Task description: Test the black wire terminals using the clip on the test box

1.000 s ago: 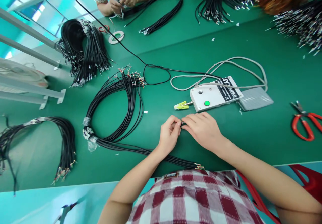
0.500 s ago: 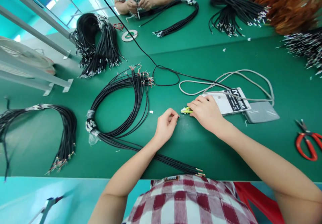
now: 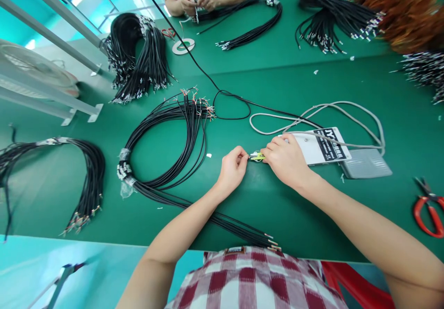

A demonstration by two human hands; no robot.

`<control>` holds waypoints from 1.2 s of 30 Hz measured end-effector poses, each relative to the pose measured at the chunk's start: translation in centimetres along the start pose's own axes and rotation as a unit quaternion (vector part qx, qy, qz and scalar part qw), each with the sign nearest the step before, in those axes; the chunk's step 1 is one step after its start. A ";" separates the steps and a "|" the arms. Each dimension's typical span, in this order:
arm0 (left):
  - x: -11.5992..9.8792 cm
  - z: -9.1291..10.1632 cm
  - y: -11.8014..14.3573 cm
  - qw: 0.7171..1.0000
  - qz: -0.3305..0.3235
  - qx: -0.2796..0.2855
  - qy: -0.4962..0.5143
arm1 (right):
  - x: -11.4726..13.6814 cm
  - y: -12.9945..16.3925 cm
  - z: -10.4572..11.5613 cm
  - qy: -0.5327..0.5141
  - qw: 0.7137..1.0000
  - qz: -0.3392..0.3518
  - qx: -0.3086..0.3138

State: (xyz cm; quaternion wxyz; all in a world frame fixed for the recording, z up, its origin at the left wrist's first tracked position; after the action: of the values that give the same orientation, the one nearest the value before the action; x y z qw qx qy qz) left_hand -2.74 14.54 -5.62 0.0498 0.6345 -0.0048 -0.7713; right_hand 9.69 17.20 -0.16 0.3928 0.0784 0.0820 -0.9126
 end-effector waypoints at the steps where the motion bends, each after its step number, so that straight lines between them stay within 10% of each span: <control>1: 0.0 -0.1 -0.1 1.000 -0.001 0.001 -0.001 | 0.0 0.0 0.0 -0.001 1.000 0.001 0.001; 10: -0.1 -0.4 -0.1 1.000 -0.004 0.003 -0.007 | -0.1 0.9 1.2 -0.040 0.999 -0.011 -0.028; 20: 0.2 -0.3 0.0 1.000 0.007 0.006 0.011 | -3.8 12.2 3.5 -0.126 0.945 -0.203 -0.225; 36: 1.1 4.6 -0.2 0.996 0.012 -0.058 0.068 | -2.3 12.8 2.5 -0.086 0.935 -0.197 -0.281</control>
State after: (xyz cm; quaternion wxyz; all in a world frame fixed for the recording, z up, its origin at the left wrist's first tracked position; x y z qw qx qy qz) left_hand -7.45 14.34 -5.80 0.0958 0.6813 0.0363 -0.7248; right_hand 20.40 9.58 1.61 0.2170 -0.1315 0.3148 -0.9146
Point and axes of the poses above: each hand's wrist, its own y-axis away from the middle knuckle, its own z-axis out of the back of the hand, x = y × z, the point moved 8 cm from there along -y, towards the middle knuckle, and after that the axes turned 7 degrees about y, right-handed, at the moved point
